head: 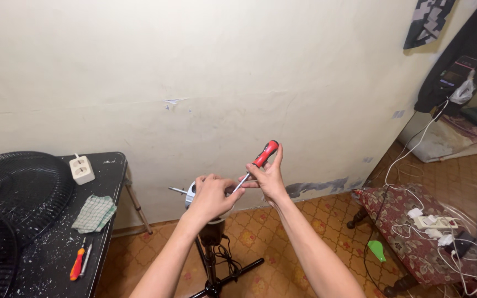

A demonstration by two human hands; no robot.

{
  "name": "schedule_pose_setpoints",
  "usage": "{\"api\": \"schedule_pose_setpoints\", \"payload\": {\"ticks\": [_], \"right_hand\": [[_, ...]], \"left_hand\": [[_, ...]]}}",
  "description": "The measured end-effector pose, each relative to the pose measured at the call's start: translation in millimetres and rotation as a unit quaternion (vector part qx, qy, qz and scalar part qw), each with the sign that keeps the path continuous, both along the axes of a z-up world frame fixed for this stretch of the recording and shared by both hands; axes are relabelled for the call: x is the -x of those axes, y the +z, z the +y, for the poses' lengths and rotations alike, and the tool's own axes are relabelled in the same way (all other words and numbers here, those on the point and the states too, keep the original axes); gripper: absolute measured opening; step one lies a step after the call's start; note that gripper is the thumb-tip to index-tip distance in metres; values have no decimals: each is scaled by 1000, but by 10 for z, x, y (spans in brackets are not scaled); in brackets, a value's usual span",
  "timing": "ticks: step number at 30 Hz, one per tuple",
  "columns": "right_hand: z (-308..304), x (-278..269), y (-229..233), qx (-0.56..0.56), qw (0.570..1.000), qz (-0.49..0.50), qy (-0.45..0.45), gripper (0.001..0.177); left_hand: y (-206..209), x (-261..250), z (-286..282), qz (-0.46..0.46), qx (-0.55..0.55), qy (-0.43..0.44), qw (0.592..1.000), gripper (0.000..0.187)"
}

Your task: The person disassembles a standing fan by removing the motor housing, fan blades, and internal components using a screwdriver. The person places the removed parts on a nearby table.

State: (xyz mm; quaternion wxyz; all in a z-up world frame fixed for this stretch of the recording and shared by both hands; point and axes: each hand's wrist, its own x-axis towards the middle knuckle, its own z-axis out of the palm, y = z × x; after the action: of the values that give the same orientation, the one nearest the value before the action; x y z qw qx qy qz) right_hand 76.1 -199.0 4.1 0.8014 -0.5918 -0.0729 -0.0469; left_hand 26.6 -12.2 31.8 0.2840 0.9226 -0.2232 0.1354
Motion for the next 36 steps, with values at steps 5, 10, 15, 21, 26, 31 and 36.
{"api": "schedule_pose_setpoints", "payload": {"ticks": [5,10,15,21,26,31,36], "right_hand": [[-47,-127,-14,-16,1000,0,-15,117],[-104,-266,78,18,1000,-10,-10,117],[-73,-278,262,81,996,-48,3,118],[93,-215,251,122,988,-80,54,118],[186,-167,190,133,983,-110,61,118],[190,-154,247,131,984,-102,67,118],[189,-93,334,162,978,-111,70,118]], "left_hand": [[-72,-207,294,-25,64,-57,996,33],[-263,-347,503,-50,67,-99,992,29],[-254,-292,578,25,71,-79,994,31],[-178,-223,572,32,72,-92,993,29],[-185,-218,582,25,85,-92,992,27],[-226,-259,583,32,87,-91,992,27],[-246,-284,587,33,83,-90,992,27]]}}
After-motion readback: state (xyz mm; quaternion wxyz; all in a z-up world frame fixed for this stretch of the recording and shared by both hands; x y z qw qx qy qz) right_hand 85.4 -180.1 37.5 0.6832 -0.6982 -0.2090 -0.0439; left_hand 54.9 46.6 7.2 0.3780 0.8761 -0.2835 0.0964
